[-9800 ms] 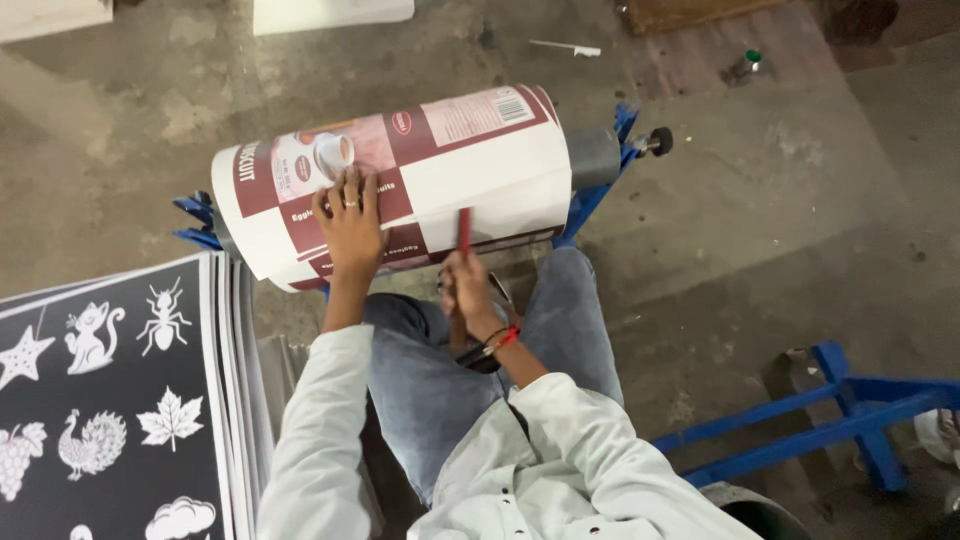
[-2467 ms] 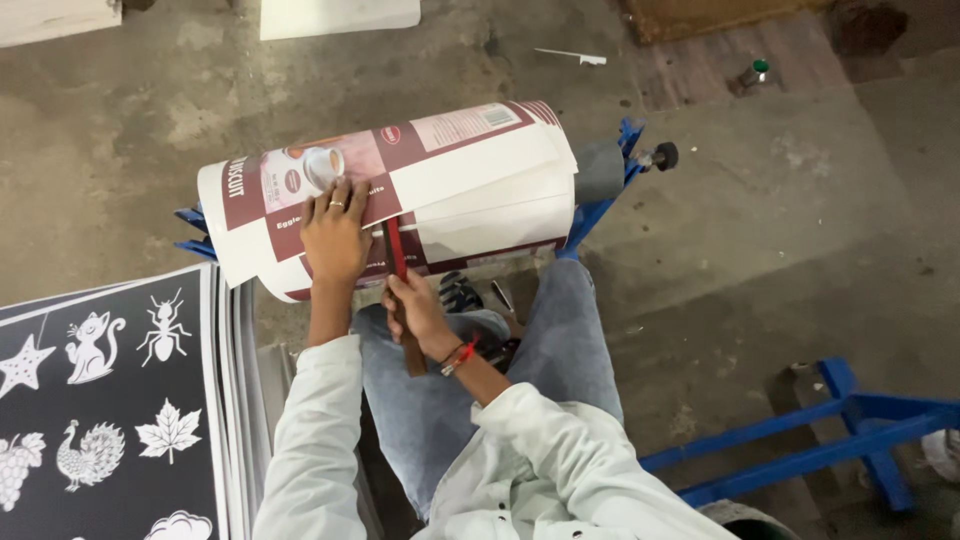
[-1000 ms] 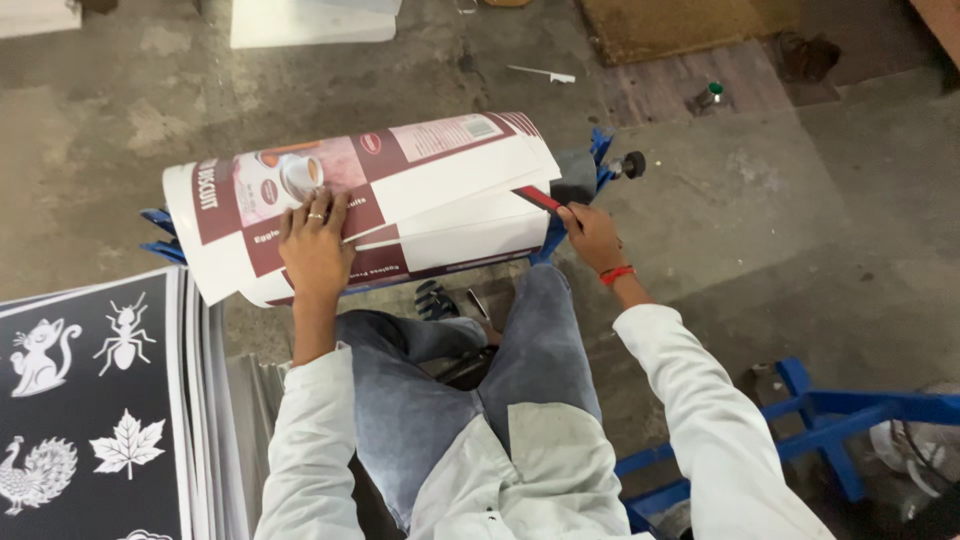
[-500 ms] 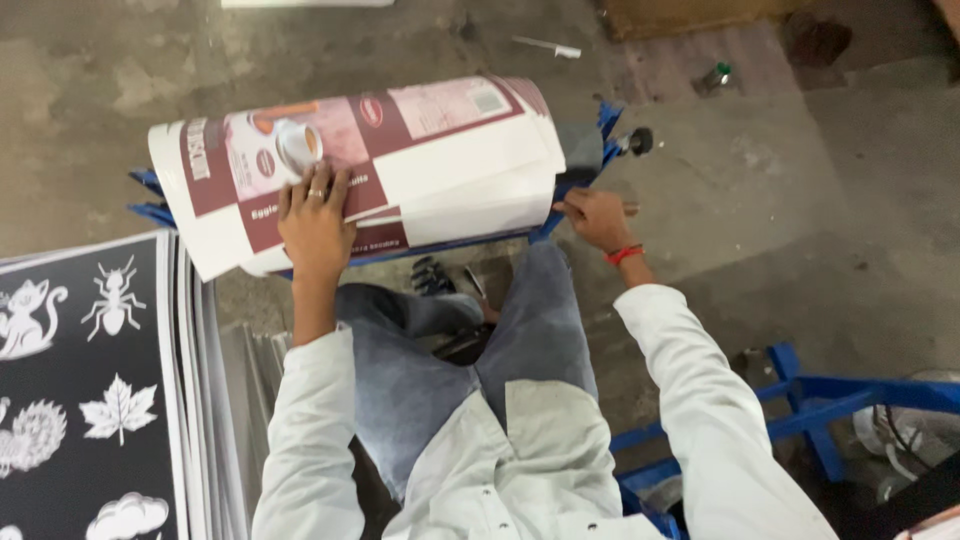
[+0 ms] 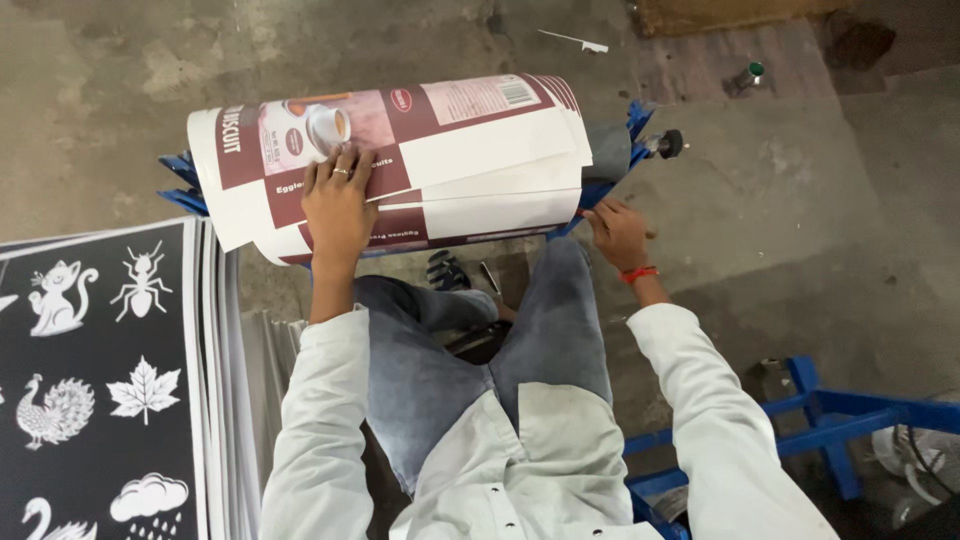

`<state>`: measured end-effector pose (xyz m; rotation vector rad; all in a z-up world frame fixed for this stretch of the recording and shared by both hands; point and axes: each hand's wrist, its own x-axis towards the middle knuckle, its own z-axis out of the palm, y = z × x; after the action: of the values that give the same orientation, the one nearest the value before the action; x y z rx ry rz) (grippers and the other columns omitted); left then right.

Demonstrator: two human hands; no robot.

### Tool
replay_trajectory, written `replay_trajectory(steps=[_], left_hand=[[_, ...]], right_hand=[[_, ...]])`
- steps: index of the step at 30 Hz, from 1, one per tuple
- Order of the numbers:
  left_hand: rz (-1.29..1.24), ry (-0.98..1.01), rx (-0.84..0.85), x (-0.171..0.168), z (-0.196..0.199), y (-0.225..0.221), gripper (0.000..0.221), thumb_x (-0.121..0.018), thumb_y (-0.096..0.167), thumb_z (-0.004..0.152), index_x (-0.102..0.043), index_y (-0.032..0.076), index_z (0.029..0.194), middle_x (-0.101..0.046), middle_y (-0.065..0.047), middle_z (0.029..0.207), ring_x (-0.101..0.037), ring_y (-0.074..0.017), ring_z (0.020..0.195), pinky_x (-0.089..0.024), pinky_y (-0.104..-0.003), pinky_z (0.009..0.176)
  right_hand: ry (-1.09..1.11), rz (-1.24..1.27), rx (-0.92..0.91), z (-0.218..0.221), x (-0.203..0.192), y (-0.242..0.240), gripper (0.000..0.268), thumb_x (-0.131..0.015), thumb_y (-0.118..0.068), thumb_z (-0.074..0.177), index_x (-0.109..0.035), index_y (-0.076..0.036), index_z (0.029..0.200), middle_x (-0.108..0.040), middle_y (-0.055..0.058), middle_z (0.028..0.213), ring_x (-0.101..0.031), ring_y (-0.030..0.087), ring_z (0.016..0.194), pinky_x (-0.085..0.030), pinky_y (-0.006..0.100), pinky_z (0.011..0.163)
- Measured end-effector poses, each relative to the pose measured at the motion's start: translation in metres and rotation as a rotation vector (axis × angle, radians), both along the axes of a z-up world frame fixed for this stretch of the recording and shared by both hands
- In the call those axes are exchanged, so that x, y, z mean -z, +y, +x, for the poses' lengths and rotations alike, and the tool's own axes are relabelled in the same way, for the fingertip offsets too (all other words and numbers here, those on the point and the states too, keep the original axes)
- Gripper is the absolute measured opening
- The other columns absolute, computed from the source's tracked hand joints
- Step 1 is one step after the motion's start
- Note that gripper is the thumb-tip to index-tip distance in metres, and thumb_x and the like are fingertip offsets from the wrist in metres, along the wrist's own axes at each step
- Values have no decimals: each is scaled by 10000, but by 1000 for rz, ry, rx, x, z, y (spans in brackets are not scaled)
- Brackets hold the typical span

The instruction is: The person applies large printed labels onto a metal cylinder by hand and with a red handheld tool, smoothing the paper onto the surface.

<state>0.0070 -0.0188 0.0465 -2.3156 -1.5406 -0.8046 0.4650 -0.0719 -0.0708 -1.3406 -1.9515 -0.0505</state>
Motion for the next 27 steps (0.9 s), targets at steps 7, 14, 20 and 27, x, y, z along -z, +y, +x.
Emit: replay_trajectory(steps=[7,14,20,27], left_hand=[[-32,-13,6,-3,0,17,620,-720,68,727,-670,110,1343,-659,-120,1372,-591,-331,1310,-423,-509,1116],[-59,-11,12,-6,0,24,617,-707,75,730,-667,111,1345,-660,-133,1357,-598,-341,1288,-423,-513,1115],[-39,-20,23,-6,1,24,621,-706,81,731,-660,113,1349,-658,-138,1363,-602,-345,1285,-421,-507,1114],[-25,-1,-5,-5,1,26,577,-686,60,740,-676,110,1315,-665,-133,1366,-607,-337,1277,-432,-497,1101]], right_hand=[[160,-105,82,18,5,-16,275,-665,-170,1036,-592,8,841,-586,160,783,-562,375,680,-423,460,615],[225,-63,78,13,6,-26,276,-633,-178,1046,-586,9,850,-575,168,787,-545,377,666,-414,453,594],[234,-67,232,5,33,-23,332,-589,-231,1073,-568,-13,824,-580,171,781,-559,383,681,-413,462,612],[527,-146,320,8,78,-38,444,-483,-283,1144,-568,-8,805,-549,112,693,-522,245,622,-406,405,611]])
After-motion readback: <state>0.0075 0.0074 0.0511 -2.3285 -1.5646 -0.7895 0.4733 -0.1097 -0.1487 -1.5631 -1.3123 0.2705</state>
